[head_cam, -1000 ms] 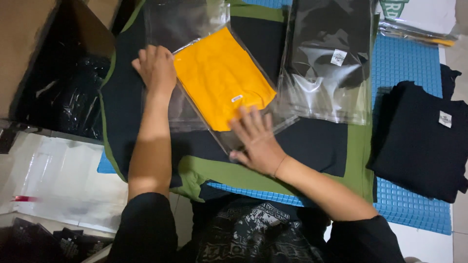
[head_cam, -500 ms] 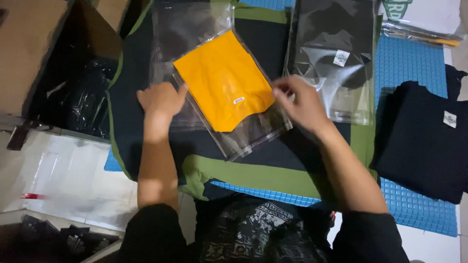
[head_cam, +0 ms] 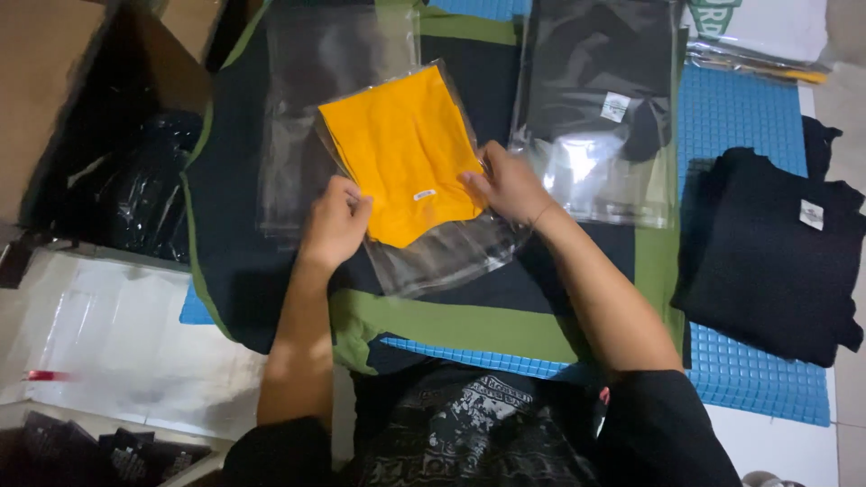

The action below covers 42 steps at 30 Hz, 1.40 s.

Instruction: The person folds t-shirts and places them into clear plastic bags. They handle black and yellow t-shirts, fold each one, insert it into a bag, and smooth the package. The person repeats this process for several shirts.

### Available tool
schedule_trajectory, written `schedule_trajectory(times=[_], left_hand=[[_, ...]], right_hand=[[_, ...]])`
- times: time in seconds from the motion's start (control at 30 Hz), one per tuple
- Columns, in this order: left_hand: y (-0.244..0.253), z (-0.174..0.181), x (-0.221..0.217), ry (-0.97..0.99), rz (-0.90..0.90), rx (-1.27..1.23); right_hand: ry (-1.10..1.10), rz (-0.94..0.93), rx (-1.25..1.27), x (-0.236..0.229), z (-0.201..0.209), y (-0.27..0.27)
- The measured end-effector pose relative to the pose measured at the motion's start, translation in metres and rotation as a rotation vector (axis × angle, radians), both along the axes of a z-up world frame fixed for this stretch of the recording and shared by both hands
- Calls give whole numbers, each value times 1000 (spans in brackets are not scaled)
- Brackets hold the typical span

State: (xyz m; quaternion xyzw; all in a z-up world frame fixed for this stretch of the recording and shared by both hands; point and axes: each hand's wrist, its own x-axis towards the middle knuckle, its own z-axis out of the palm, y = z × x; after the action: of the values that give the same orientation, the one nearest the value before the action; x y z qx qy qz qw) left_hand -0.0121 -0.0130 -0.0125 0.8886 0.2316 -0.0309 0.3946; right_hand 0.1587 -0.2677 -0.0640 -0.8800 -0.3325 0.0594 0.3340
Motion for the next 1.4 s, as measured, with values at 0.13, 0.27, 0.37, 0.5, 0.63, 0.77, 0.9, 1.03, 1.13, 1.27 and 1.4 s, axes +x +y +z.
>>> schedule_trajectory(times=[0.13, 0.27, 0.37, 0.5, 0.63, 0.77, 0.9, 1.03, 1.13, 1.27, 1.4], left_hand=[[-11, 8, 16, -302, -63, -53], [-23, 20, 65, -621, -230, 3], [-41, 15, 126, -770, -315, -89], [-83, 4, 204, -910, -451, -179], [-126, -52, 269, -836, -280, -218], [-152, -19, 238, -288, -225, -417], [-153, 1, 212, -224, -331, -392], [-155, -34, 233, -306, -293, -349], [-154, -36, 234, -344, -253, -323], [-145, -12, 222, -227, -267, -310], [-142, -33, 235, -219, -275, -287]], right_hand=[[-102, -63, 155, 6, 19, -12], [-206, -66, 412, 23, 52, -47], [-259, -99, 490, 30, 82, -79], [-310, -116, 624, 44, 101, -124], [-393, -408, 365, 100, 42, -182], [-7, -512, 243, 112, 33, -208], [277, -208, 449, 100, 47, -230], [244, -350, 334, 99, 51, -221], [204, -362, 290, 98, 51, -221], [255, -404, 401, 102, 41, -232], [334, -511, 340, 96, 45, -225]])
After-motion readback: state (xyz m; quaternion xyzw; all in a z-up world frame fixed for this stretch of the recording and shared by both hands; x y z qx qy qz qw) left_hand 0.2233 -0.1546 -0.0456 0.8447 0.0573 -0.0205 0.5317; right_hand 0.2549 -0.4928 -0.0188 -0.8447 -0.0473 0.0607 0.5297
